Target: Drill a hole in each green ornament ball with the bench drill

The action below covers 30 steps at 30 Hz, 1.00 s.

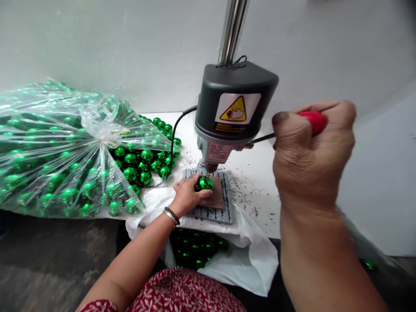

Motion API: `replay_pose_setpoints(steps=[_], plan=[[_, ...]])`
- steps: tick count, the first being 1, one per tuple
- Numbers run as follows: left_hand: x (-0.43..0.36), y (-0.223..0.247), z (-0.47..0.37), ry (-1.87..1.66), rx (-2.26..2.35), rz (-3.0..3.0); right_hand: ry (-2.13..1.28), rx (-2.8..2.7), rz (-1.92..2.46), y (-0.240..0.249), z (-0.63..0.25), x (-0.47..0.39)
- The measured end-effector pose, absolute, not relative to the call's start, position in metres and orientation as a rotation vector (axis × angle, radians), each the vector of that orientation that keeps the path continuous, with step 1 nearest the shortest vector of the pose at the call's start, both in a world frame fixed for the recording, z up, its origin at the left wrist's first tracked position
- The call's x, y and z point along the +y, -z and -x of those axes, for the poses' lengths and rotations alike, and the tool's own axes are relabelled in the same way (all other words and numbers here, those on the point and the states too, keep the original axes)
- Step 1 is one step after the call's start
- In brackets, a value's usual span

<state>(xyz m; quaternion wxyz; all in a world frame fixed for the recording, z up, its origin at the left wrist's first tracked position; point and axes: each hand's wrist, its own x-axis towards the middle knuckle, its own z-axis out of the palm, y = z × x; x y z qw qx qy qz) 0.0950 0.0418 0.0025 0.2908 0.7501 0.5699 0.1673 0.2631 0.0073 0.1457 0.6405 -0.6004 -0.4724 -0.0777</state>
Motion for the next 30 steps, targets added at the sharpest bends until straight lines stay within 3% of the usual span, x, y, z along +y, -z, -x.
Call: replay_pose_setpoints(steps=[8,19,30], plan=[[0.064,-0.003,-0.085,-0.533,1.339,-1.733,0.286,-1.154,1.335,-0.146,-0.264,0.008],[0.069,-0.007,-0.083,-0.537,1.232,-1.703,0.160,-1.135,1.414,-0.157,-0.259,0.004],[0.047,-0.013,-0.093,-0.350,1.445,-2.290,0.149,-1.106,1.394,-0.157,-0.258,0.003]])
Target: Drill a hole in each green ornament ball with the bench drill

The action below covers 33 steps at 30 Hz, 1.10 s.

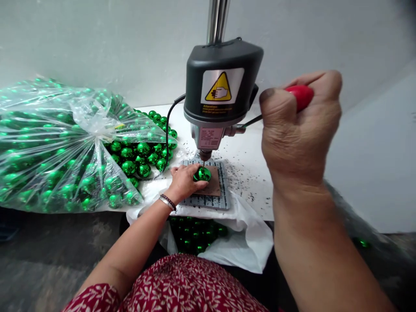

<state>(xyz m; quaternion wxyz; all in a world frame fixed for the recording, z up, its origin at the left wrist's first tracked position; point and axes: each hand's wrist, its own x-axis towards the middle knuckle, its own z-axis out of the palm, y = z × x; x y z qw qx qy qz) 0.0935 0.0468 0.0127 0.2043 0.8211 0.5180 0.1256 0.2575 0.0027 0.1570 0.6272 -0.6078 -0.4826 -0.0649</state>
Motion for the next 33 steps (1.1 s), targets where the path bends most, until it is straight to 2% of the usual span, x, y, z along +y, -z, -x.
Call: replay_pose_setpoints(steps=[7,14,33], plan=[[0.049,0.004,-0.091,-0.446,1.424,-2.219,0.390,-1.210,1.299,-0.136,-0.265,0.005],[0.051,0.018,-0.091,-0.534,1.383,-2.176,0.356,-1.134,1.328,-0.129,-0.261,-0.009],[0.052,0.023,-0.090,-0.541,1.363,-2.165,0.567,-1.131,1.276,-0.078,-0.256,-0.025]])
